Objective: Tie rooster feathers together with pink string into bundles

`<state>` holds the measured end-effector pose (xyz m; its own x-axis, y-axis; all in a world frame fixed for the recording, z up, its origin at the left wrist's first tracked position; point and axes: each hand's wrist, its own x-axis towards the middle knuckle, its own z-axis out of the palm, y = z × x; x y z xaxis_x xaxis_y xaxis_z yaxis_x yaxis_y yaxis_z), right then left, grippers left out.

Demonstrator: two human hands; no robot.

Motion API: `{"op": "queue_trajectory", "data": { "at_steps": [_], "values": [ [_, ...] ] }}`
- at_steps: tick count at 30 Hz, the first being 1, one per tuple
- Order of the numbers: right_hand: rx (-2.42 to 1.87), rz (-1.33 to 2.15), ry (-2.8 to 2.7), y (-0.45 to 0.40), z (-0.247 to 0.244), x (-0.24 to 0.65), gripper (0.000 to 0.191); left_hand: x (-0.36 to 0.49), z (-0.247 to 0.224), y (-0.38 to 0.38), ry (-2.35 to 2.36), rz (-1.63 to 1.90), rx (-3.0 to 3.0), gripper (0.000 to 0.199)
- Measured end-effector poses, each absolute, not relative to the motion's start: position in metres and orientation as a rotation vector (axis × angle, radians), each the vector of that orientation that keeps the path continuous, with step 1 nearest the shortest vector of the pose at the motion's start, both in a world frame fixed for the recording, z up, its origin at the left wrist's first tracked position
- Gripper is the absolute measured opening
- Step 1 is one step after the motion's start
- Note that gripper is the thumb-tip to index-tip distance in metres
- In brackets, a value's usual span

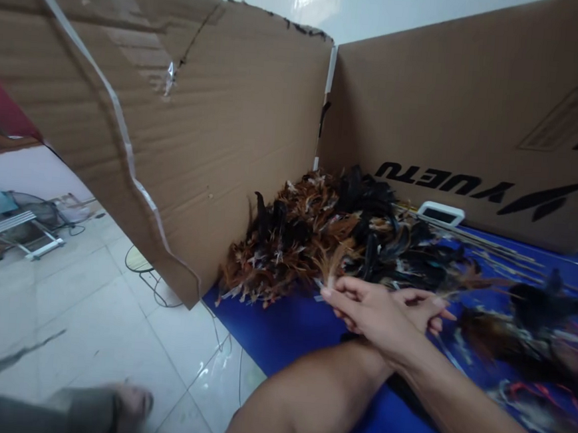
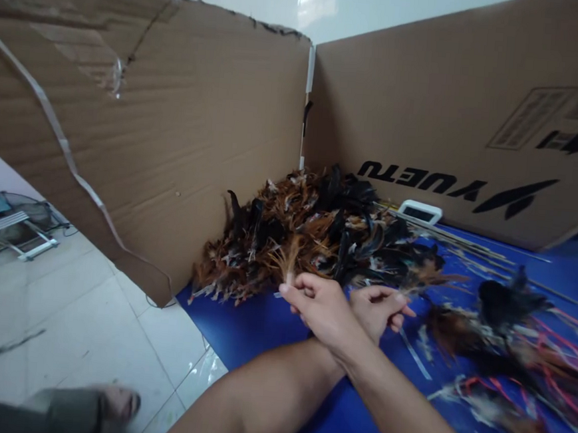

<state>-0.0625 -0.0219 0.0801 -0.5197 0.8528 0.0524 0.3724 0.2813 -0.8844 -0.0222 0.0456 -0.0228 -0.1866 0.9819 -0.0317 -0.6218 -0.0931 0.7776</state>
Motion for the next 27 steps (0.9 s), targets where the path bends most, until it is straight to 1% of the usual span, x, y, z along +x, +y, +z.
{"op": "queue_trajectory", "data": {
  "at_steps": [3, 7, 11, 15, 17, 19, 23, 27],
  "values": [
    [-1.060, 1.494, -2.008, -0.025, 0.082, -0.092, 0.030, -0.023, -0.021, 0.046, 0.818, 1.636, 0.589, 0.058],
    [-1.107, 1.829, -1.833, -0.020, 0.079, -0.126, 0.024, -0.023, -0.014, 0.040, 0.766, 1.635, 0.551, 0.056],
    [-1.216, 2.030, -1.722, -0.009, 0.065, -0.152, 0.024, -0.024, -0.009, 0.038, 0.731, 1.616, 0.544, 0.056],
    [-1.214, 2.056, -1.717, -0.007, 0.056, -0.157, 0.019, -0.026, -0.008, 0.039, 0.735, 1.575, 0.548, 0.054],
    [-1.152, 1.970, -1.796, -0.012, 0.054, -0.147, 0.016, -0.028, -0.008, 0.038, 0.750, 1.554, 0.561, 0.050],
    [-1.044, 1.782, -1.938, -0.020, 0.054, -0.128, 0.013, -0.029, -0.007, 0.037, 0.760, 1.549, 0.590, 0.045],
    [-0.894, 1.329, -2.123, -0.042, 0.059, -0.073, 0.015, -0.032, -0.006, 0.034, 0.780, 1.536, 0.663, 0.034],
    [-0.943, 0.789, -2.179, -0.065, 0.060, -0.006, 0.020, -0.032, -0.008, 0.039, 0.787, 1.524, 0.696, 0.029]
  ]
}}
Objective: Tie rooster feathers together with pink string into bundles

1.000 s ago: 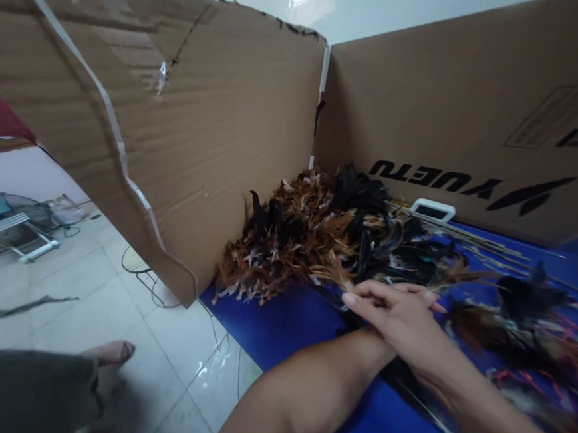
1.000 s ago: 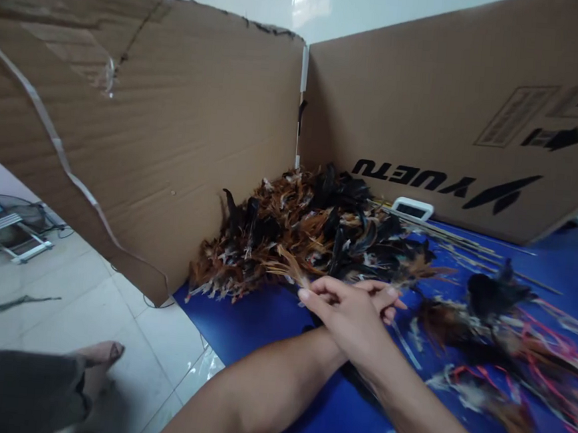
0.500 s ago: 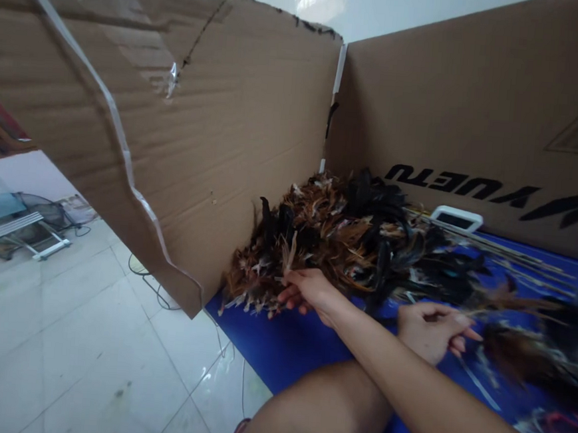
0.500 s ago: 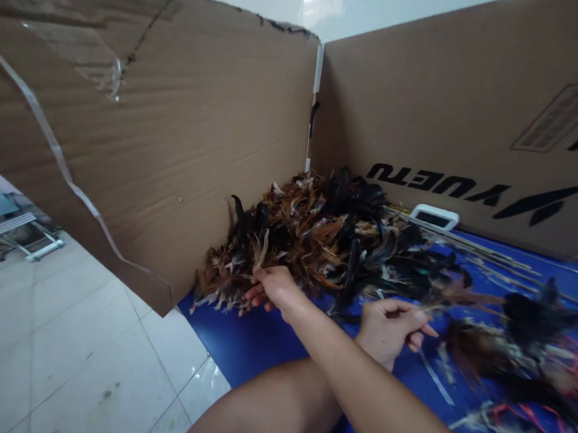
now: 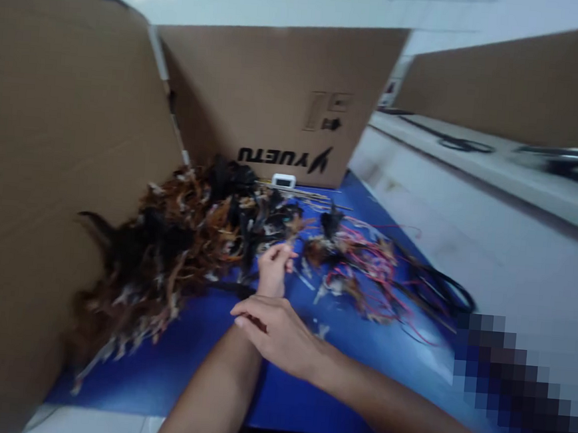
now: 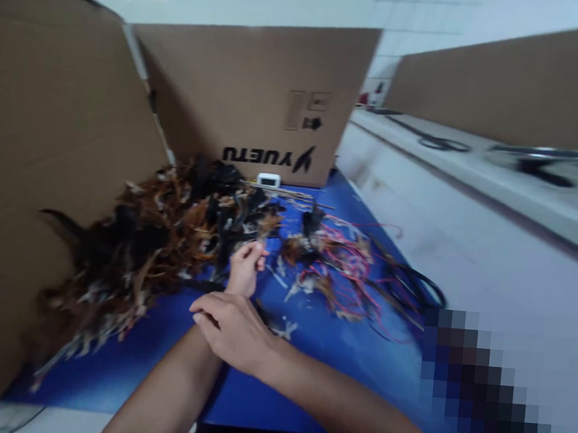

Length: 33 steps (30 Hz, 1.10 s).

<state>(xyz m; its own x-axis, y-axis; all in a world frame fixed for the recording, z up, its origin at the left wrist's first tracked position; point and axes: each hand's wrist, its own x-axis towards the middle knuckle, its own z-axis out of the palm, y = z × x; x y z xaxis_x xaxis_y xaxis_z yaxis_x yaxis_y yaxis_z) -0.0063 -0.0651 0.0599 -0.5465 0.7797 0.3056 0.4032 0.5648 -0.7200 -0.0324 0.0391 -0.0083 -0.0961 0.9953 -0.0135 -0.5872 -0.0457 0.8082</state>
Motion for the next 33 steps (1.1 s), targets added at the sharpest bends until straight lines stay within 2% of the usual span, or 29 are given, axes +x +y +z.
{"op": "queue_trajectory", "data": {
  "at_steps": [3, 5, 8, 10, 14, 23, 28, 33],
  "values": [
    [-1.158, 0.400, -2.217, -0.085, 0.050, 0.046, 0.023, -0.032, -0.009, 0.043, 0.782, 1.542, 0.722, 0.029],
    [-1.350, 0.190, -2.273, -0.100, 0.039, 0.076, 0.034, -0.032, -0.007, 0.044, 0.771, 1.538, 0.712, 0.030],
    [-1.539, 0.083, -2.367, -0.121, 0.022, 0.110, 0.059, -0.031, -0.003, 0.042, 0.770, 1.531, 0.699, 0.031],
    [-1.605, 0.112, -2.400, -0.130, 0.012, 0.120, 0.064, -0.030, 0.001, 0.040, 0.750, 1.528, 0.711, 0.031],
    [-1.642, 0.156, -2.387, -0.132, -0.002, 0.117, 0.058, -0.026, 0.009, 0.034, 0.745, 1.507, 0.763, 0.030],
    [-1.595, 0.043, -2.336, -0.082, -0.009, 0.068, 0.061, -0.026, 0.016, 0.030, 0.736, 1.478, 0.819, 0.029],
    [-1.530, 0.013, -2.420, -0.056, -0.002, 0.053, 0.050, -0.026, 0.016, 0.027, 0.746, 1.459, 0.859, 0.026],
    [-1.475, 0.014, -2.372, -0.072, 0.009, 0.059, 0.044, -0.026, 0.014, 0.031, 0.751, 1.462, 0.850, 0.027]
  ]
}}
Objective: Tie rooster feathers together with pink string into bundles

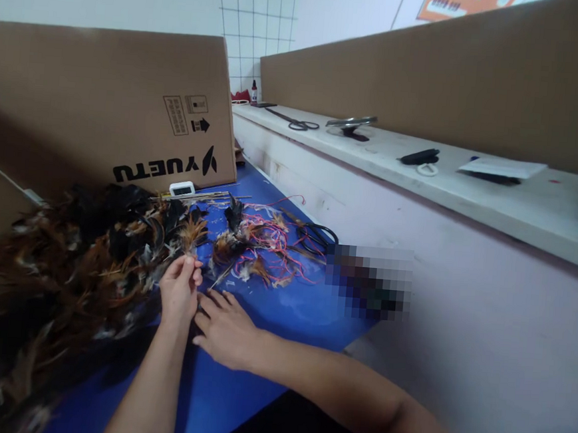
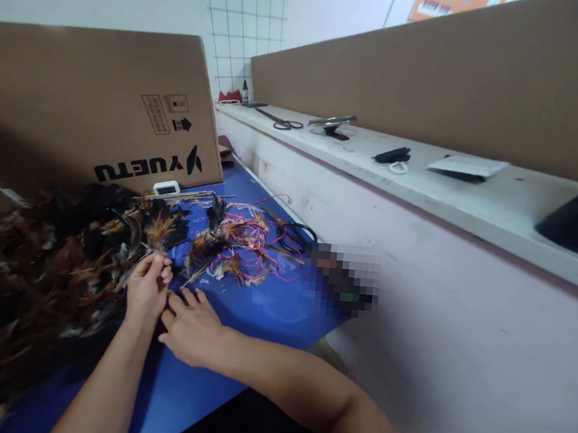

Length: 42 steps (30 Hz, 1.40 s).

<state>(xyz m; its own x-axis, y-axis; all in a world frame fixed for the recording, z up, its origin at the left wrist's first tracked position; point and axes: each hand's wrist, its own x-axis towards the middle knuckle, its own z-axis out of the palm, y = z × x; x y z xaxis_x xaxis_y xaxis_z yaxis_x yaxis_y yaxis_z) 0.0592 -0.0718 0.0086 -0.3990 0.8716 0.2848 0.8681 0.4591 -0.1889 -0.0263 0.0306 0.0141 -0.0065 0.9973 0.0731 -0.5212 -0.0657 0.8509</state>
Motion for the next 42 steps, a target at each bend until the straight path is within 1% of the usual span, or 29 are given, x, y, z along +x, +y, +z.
{"op": "queue_trajectory", "data": {
  "at_steps": [2, 6, 11, 15, 22, 28, 36, 42],
  "values": [
    [-1.454, 0.008, -2.322, -0.085, 0.012, 0.065, 0.040, -0.026, 0.012, 0.033, 0.745, 1.464, 0.846, 0.028],
    [-1.362, -0.064, -2.266, -0.105, 0.010, 0.079, 0.026, -0.025, 0.008, 0.034, 0.741, 1.456, 0.836, 0.029],
    [-1.267, -0.142, -2.385, -0.114, 0.001, 0.097, 0.022, -0.020, 0.006, 0.030, 0.755, 1.431, 0.848, 0.031],
    [-1.265, -0.217, -2.379, -0.109, 0.007, 0.105, 0.019, -0.016, 0.007, 0.026, 0.755, 1.398, 0.866, 0.032],
    [-1.195, -0.294, -2.205, -0.061, 0.018, 0.114, 0.023, -0.013, 0.006, 0.023, 0.770, 1.373, 0.884, 0.031],
    [-1.150, -0.327, -2.089, -0.021, 0.016, 0.118, 0.024, -0.014, 0.002, 0.025, 0.751, 1.349, 0.888, 0.028],
    [-1.122, -0.324, -2.056, -0.013, -0.003, 0.127, 0.023, -0.014, 0.000, 0.027, 0.798, 1.373, 0.844, 0.031],
    [-1.111, -0.312, -2.009, -0.011, -0.009, 0.132, 0.020, -0.016, 0.000, 0.029, 0.822, 1.377, 0.831, 0.031]
  ]
}}
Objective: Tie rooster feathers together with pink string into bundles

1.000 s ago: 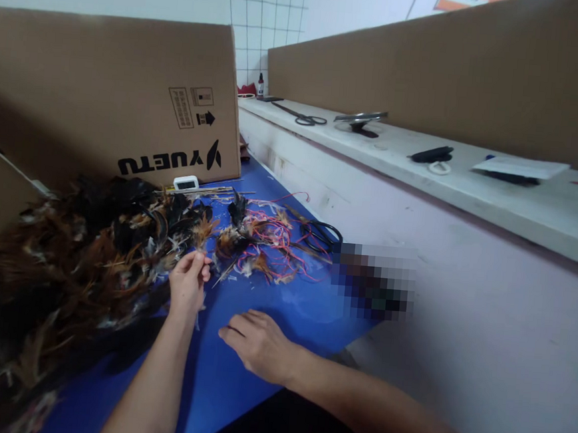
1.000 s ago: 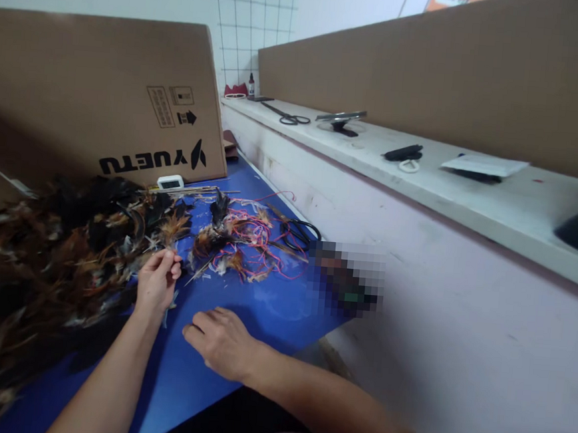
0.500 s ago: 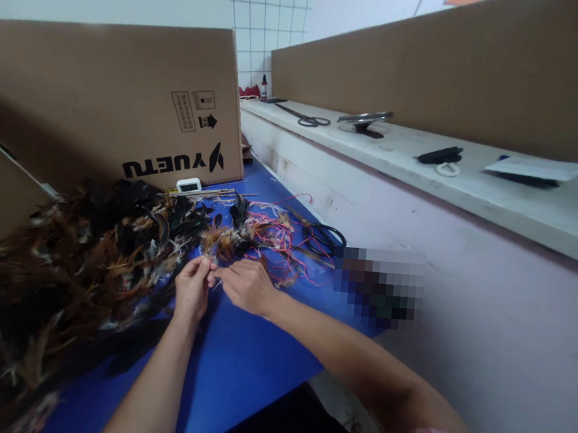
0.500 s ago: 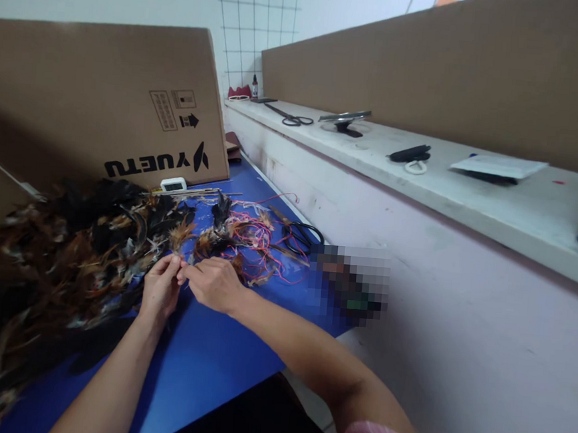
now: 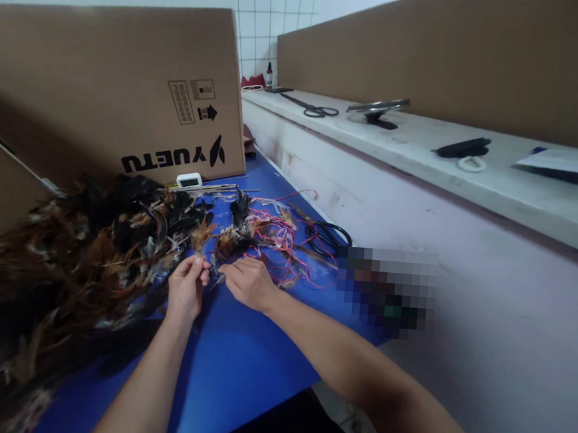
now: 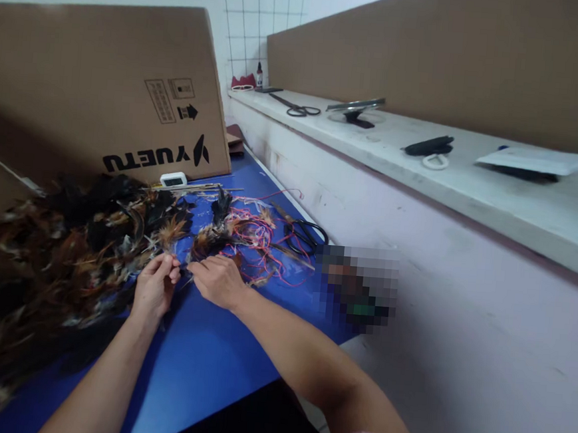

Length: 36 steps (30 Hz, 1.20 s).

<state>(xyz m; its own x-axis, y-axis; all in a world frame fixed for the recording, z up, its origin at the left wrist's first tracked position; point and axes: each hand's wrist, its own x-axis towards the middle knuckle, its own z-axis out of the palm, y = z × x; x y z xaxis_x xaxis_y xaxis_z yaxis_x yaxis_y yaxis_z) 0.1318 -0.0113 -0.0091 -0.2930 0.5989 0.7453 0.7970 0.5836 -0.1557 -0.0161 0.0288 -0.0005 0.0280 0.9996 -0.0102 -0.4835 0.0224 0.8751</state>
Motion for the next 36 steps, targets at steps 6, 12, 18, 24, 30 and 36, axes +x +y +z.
{"op": "queue_trajectory", "data": {
  "at_steps": [6, 12, 18, 24, 30, 36],
  "values": [
    [-1.143, -0.268, -2.019, -0.013, -0.009, 0.129, 0.018, -0.017, -0.002, 0.030, 0.821, 1.386, 0.851, 0.029],
    [-1.147, -0.218, -2.056, -0.015, -0.008, 0.127, 0.017, -0.018, -0.004, 0.030, 0.837, 1.360, 0.862, 0.028],
    [-1.148, -0.192, -2.051, -0.015, -0.007, 0.128, 0.018, -0.018, -0.003, 0.030, 0.831, 1.376, 0.871, 0.028],
    [-1.135, -0.173, -2.035, -0.015, -0.007, 0.129, 0.019, -0.019, 0.002, 0.030, 0.815, 1.394, 0.857, 0.028],
    [-1.161, -0.172, -1.989, -0.013, -0.011, 0.130, 0.018, -0.015, 0.009, 0.023, 0.815, 1.373, 0.855, 0.030],
    [-1.189, -0.165, -1.974, -0.011, -0.014, 0.130, 0.017, -0.009, 0.018, 0.013, 0.797, 1.311, 0.821, 0.028]
  ]
}}
